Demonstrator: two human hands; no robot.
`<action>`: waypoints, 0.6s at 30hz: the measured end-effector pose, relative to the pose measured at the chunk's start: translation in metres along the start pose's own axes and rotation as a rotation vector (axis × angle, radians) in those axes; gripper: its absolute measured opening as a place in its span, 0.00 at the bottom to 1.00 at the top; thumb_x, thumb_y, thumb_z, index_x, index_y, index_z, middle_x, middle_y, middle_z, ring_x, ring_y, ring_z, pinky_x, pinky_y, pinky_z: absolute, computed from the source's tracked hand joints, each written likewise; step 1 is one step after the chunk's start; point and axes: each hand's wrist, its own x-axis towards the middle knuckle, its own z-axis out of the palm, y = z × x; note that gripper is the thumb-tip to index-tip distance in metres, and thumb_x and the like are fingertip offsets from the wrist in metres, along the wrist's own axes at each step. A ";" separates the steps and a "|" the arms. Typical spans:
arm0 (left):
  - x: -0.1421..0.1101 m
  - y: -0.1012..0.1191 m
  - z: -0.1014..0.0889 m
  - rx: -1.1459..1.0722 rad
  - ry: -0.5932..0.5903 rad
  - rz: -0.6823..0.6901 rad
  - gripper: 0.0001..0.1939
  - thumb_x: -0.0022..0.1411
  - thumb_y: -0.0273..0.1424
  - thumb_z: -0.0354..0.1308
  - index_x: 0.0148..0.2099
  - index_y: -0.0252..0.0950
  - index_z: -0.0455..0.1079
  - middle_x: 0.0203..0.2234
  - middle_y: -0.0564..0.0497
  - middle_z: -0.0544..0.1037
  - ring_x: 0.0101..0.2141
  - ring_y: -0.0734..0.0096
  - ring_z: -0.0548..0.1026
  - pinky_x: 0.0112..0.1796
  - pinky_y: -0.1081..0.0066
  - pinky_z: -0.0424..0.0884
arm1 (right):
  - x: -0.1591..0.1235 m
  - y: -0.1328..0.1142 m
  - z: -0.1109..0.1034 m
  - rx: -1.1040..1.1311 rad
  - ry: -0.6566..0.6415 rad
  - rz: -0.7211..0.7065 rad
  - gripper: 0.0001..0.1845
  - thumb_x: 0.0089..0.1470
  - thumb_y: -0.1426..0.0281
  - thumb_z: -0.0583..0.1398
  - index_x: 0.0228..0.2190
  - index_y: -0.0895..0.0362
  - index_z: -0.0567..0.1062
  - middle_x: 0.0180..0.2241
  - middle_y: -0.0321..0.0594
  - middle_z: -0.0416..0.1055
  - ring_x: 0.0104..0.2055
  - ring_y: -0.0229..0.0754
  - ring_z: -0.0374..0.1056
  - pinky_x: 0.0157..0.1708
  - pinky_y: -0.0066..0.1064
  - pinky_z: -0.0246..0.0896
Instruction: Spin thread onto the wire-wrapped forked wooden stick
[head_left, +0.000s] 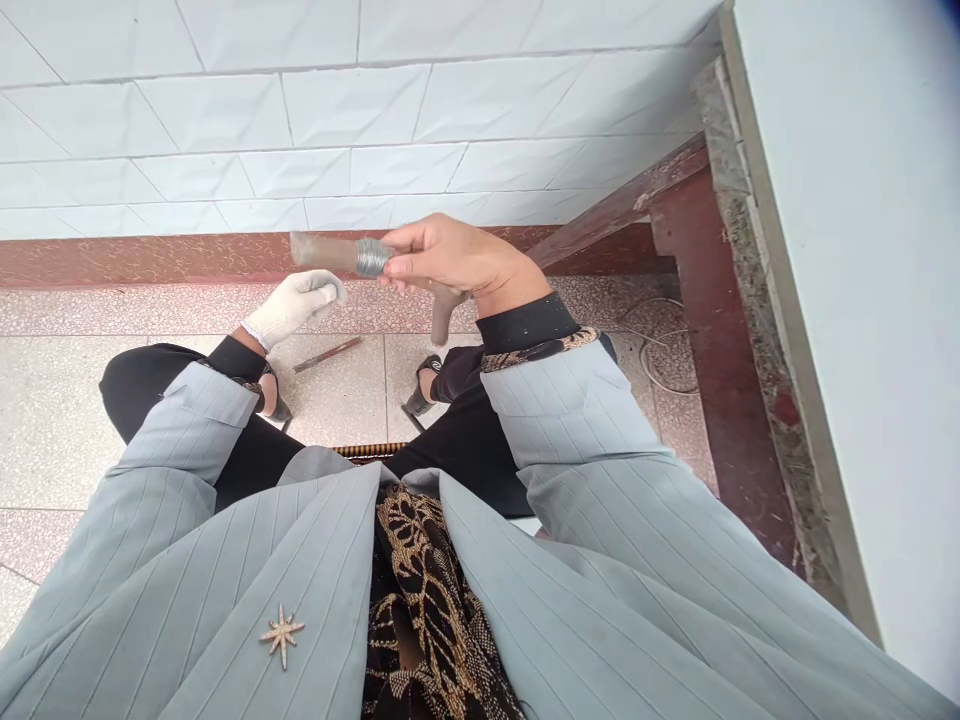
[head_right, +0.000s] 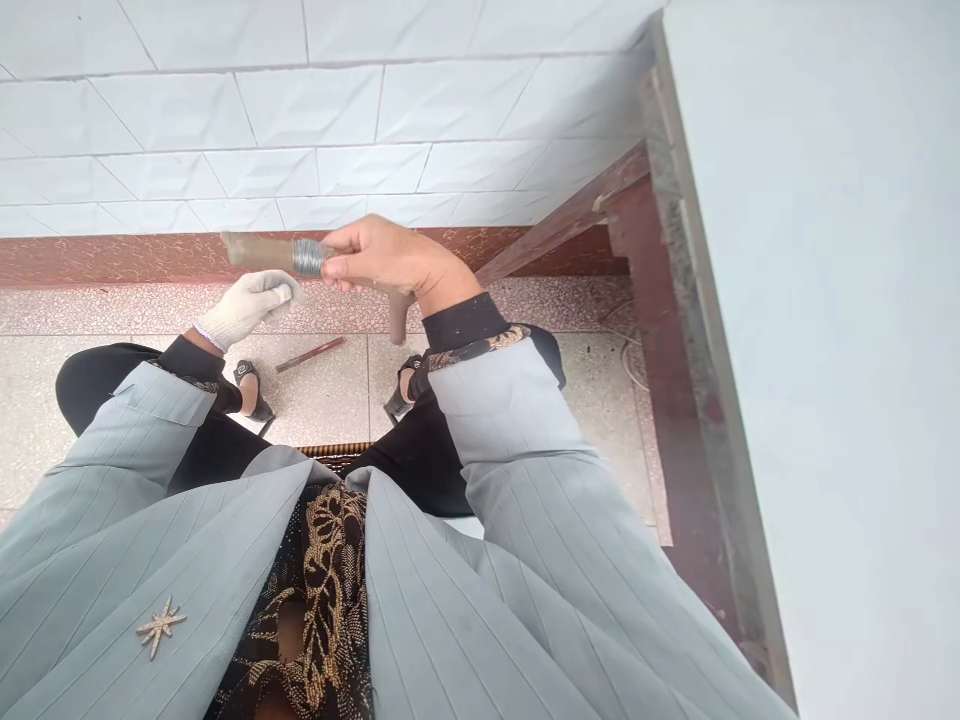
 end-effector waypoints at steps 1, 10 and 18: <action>-0.001 -0.002 0.003 -0.010 -0.055 0.007 0.06 0.65 0.27 0.61 0.36 0.34 0.78 0.21 0.56 0.68 0.22 0.78 0.60 0.26 0.74 0.58 | 0.000 0.003 -0.001 0.074 0.126 -0.001 0.17 0.59 0.53 0.69 0.33 0.54 0.78 0.32 0.38 0.76 0.31 0.37 0.64 0.32 0.31 0.63; -0.010 0.001 0.004 0.091 -0.250 0.091 0.06 0.64 0.31 0.65 0.35 0.34 0.78 0.26 0.52 0.75 0.25 0.76 0.68 0.29 0.74 0.65 | 0.020 0.028 0.004 -0.743 0.244 0.278 0.11 0.57 0.68 0.69 0.27 0.56 0.74 0.27 0.40 0.67 0.34 0.45 0.65 0.35 0.38 0.55; -0.004 0.000 -0.010 0.308 -0.193 0.137 0.07 0.60 0.30 0.60 0.37 0.33 0.78 0.31 0.51 0.80 0.33 0.71 0.75 0.41 0.67 0.73 | 0.015 0.013 0.015 -0.591 -0.663 0.266 0.07 0.61 0.68 0.66 0.33 0.59 0.82 0.23 0.32 0.68 0.30 0.37 0.61 0.36 0.34 0.51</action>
